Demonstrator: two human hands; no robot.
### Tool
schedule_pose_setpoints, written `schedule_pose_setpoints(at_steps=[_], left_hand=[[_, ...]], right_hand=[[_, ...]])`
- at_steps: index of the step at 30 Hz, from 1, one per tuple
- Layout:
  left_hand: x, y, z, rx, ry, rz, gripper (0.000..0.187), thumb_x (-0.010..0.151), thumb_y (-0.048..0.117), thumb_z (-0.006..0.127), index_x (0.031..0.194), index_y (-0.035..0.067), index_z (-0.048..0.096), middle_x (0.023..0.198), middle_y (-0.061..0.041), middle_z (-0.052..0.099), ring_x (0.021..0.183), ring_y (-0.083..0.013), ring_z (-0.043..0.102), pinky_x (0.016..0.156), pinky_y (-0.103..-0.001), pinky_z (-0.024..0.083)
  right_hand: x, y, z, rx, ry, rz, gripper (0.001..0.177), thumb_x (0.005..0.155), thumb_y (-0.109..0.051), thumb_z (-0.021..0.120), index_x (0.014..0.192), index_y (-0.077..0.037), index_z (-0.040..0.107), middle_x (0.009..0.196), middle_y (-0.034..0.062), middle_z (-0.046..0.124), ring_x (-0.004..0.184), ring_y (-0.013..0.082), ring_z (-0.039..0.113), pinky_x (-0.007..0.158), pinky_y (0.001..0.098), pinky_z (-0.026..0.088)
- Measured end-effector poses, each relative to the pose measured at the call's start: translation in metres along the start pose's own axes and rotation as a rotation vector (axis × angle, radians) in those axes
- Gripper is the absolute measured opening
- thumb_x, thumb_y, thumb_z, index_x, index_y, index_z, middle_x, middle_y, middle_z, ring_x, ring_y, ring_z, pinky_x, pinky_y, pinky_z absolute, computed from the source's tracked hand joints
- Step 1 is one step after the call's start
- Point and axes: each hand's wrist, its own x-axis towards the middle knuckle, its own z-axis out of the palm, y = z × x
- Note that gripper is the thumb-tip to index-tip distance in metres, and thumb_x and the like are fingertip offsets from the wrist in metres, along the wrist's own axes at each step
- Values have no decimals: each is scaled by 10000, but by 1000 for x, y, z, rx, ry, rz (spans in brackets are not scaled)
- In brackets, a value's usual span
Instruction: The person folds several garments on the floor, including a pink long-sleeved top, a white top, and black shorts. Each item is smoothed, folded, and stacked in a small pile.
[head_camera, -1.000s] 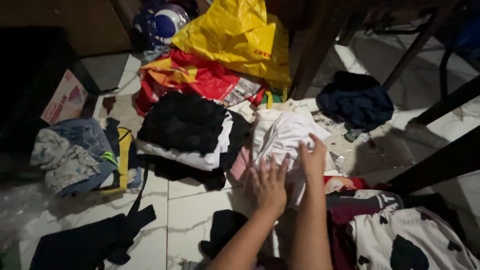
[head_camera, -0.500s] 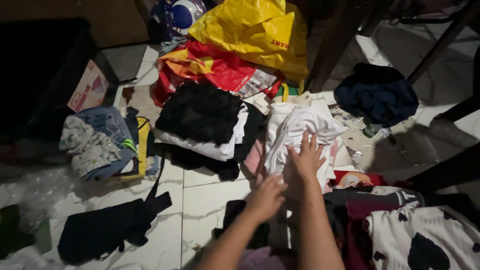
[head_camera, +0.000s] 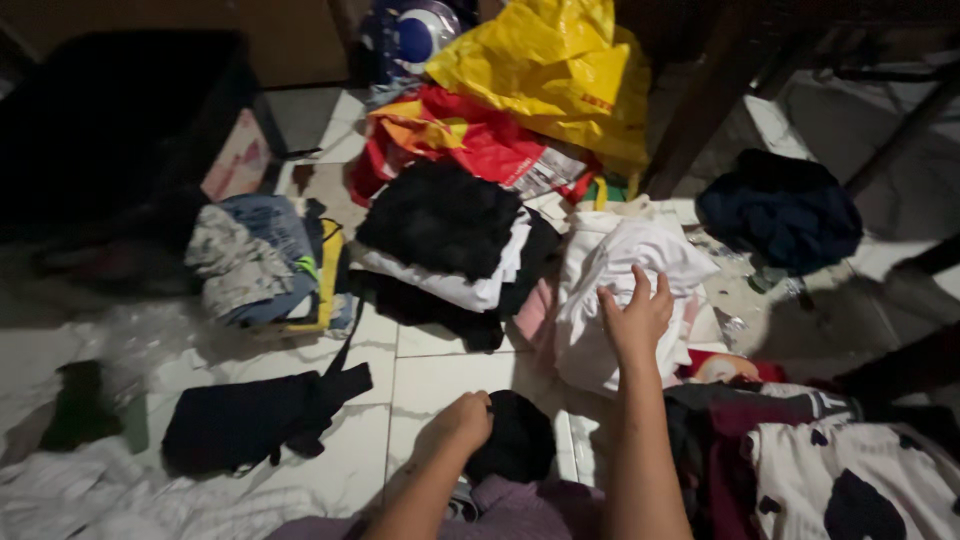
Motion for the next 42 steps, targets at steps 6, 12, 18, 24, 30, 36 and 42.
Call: schedule_pose_setpoints(at_steps=[6, 12, 18, 24, 30, 36, 42], left_hand=[[5, -78, -42, 59, 160, -213, 461, 867, 346, 713, 1314, 294, 618, 1321, -72, 617, 1190, -314, 635, 992, -483, 526], [-30, -176, -102, 123, 122, -567, 500, 913, 405, 651, 1407, 349, 594, 1684, -50, 236, 1525, -346, 257, 1165, -608, 320], [-80, -256, -154, 123, 224, -726, 609, 903, 420, 665, 1485, 358, 498, 1718, -73, 154, 1563, -357, 133, 1196, -659, 195], [-112, -348, -175, 37, 329, -862, 800, 824, 382, 736, 1550, 354, 401, 1710, -102, 138, 1541, -420, 147, 1194, -570, 248], [-117, -406, -154, 109, 330, -765, 971, 821, 540, 726, 1639, 287, 267, 1671, -193, 220, 1553, -358, 263, 1246, -587, 221], [-108, -407, -139, -31, 57, -823, 1268, 717, 709, 795, 1644, 215, 85, 1697, -168, 71, 1578, -316, 115, 1218, -625, 132], [-84, -414, -145, -686, 701, -825, 1144, 615, 564, 846, 1536, 10, 453, 1533, -264, 523, 1428, -435, 484, 1232, -493, 360]], right_hand=[[-18, -31, -5, 7, -49, -10, 724, 802, -436, 807, 1448, -194, 586, 1591, 269, 343, 1451, 484, 303, 1145, 592, 310], [-23, -39, 3, -9, -74, -45, 731, 801, -456, 810, 1445, -192, 588, 1587, 275, 344, 1454, 483, 301, 1147, 615, 299], [-26, -32, 14, -49, -104, -84, 739, 805, -489, 798, 1448, -192, 586, 1600, 277, 341, 1467, 486, 301, 1141, 634, 304], [-34, -48, 20, -107, -144, -152, 729, 800, -455, 789, 1456, -212, 584, 1615, 273, 340, 1464, 499, 300, 1090, 689, 312], [-63, -84, 37, -194, -199, -288, 739, 770, -476, 778, 1447, -265, 568, 1637, 208, 359, 1448, 480, 344, 1072, 713, 343], [-91, -117, 42, -186, -220, -453, 754, 761, -455, 762, 1446, -247, 523, 1626, 183, 367, 1487, 484, 319, 1065, 756, 322], [-111, -138, 36, -208, -284, -395, 719, 760, -450, 757, 1409, -250, 522, 1619, 154, 355, 1489, 474, 289, 1049, 791, 294]])
